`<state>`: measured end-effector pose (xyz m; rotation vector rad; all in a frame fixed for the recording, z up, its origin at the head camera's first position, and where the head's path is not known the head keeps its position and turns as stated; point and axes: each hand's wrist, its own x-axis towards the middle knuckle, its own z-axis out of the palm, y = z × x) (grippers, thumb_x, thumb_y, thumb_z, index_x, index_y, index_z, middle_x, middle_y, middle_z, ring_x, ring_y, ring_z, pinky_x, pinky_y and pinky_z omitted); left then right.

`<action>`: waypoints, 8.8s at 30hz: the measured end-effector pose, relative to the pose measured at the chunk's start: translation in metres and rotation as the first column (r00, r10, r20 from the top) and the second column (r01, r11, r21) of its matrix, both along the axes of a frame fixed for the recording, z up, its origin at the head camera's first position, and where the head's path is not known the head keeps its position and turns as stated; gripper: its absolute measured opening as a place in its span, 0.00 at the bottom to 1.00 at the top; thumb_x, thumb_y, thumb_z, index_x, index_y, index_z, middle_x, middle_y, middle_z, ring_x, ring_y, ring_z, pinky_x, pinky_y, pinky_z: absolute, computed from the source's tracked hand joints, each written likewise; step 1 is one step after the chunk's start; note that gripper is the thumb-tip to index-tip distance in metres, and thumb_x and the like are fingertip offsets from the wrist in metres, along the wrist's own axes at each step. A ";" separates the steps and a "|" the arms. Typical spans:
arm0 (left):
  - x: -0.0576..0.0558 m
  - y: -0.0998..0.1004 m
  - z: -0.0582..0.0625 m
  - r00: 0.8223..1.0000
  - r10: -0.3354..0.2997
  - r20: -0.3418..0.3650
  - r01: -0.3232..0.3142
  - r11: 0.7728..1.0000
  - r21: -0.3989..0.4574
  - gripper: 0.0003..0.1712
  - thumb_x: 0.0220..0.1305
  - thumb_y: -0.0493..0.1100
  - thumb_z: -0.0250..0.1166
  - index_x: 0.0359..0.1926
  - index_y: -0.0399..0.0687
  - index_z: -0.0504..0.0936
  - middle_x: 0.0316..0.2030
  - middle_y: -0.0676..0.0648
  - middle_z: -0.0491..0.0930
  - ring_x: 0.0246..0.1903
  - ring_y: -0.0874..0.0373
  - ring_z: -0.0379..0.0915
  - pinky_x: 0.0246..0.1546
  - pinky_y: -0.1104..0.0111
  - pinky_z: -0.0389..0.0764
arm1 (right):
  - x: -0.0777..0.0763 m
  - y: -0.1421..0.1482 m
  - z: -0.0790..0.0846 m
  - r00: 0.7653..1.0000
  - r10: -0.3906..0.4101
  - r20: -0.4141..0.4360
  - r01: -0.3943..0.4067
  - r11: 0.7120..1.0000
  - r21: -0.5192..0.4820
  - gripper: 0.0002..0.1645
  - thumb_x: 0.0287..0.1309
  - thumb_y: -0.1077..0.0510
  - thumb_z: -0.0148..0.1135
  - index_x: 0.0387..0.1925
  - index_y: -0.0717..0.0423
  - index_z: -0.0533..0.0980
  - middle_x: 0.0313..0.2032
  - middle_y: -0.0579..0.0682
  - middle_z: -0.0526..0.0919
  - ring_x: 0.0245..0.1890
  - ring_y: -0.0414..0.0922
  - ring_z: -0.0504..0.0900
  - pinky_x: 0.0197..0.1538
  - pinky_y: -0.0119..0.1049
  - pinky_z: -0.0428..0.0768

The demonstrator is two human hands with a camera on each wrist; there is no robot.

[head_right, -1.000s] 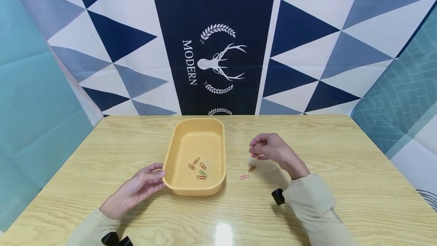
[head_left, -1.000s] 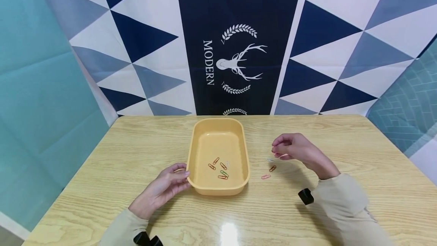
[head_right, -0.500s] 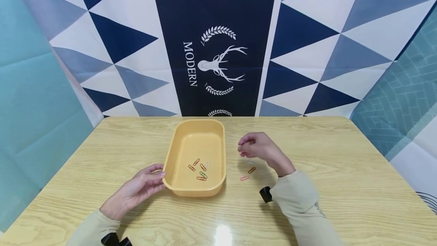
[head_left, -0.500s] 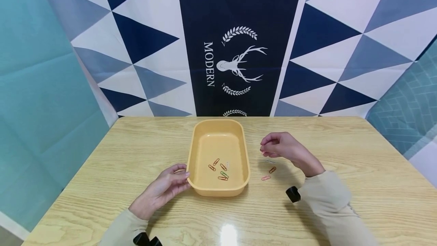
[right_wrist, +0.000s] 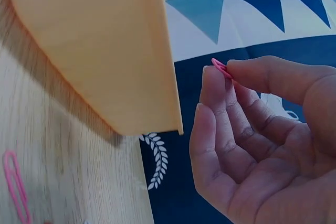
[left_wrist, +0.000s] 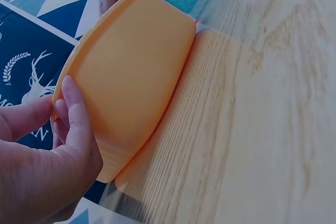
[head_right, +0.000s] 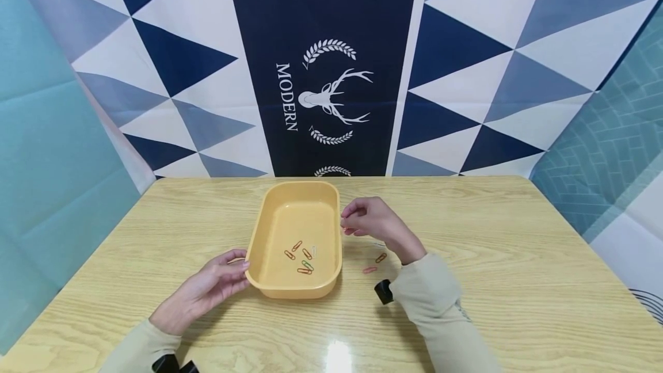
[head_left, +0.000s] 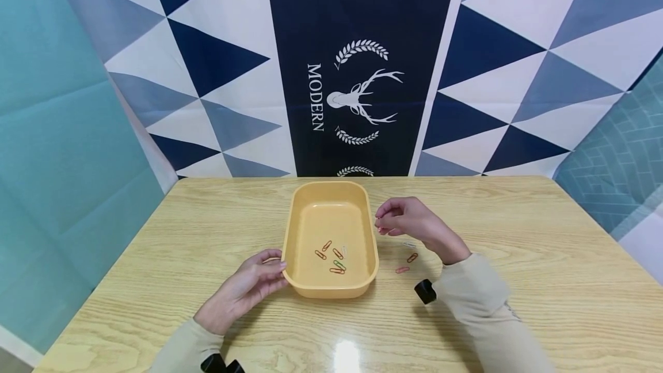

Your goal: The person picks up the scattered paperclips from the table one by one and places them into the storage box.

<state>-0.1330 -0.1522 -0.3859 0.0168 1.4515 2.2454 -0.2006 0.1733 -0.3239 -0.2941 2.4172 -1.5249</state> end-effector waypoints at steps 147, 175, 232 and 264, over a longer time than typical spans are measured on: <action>0.001 0.002 0.002 1.000 -0.004 0.011 0.004 1.000 -0.002 0.21 0.66 0.28 0.54 0.56 0.28 0.56 0.40 0.42 0.72 0.38 0.57 0.74 0.44 0.70 0.80 | 0.034 0.038 -0.045 0.997 -0.006 -0.076 0.037 0.912 0.408 0.14 0.50 0.59 0.72 0.28 0.58 0.72 0.23 0.48 0.73 0.24 0.43 0.68 0.27 0.33 0.67; 0.000 0.003 0.002 1.000 -0.005 0.010 0.005 1.000 0.001 0.20 0.67 0.27 0.52 0.56 0.26 0.57 0.41 0.41 0.72 0.40 0.56 0.74 0.47 0.69 0.80 | 0.039 0.044 -0.042 0.974 0.161 -0.158 -0.065 0.872 0.485 0.10 0.51 0.64 0.69 0.25 0.57 0.74 0.24 0.45 0.72 0.24 0.41 0.68 0.29 0.33 0.68; 0.002 0.003 0.001 1.000 0.010 0.014 -0.010 1.000 0.023 0.17 0.66 0.27 0.54 0.53 0.29 0.60 0.40 0.42 0.72 0.38 0.56 0.74 0.45 0.70 0.80 | 0.035 0.056 -0.035 0.997 0.074 -0.025 -0.055 0.898 0.437 0.08 0.46 0.67 0.55 0.17 0.55 0.70 0.14 0.45 0.70 0.17 0.41 0.67 0.25 0.32 0.65; 0.002 0.004 0.002 1.000 0.003 0.004 -0.003 1.000 0.017 0.21 0.65 0.27 0.54 0.55 0.26 0.57 0.40 0.41 0.72 0.39 0.56 0.74 0.46 0.69 0.80 | 0.031 0.047 -0.018 0.999 0.033 -0.006 -0.033 0.995 0.098 0.04 0.57 0.65 0.54 0.34 0.62 0.73 0.25 0.49 0.74 0.29 0.45 0.74 0.39 0.40 0.79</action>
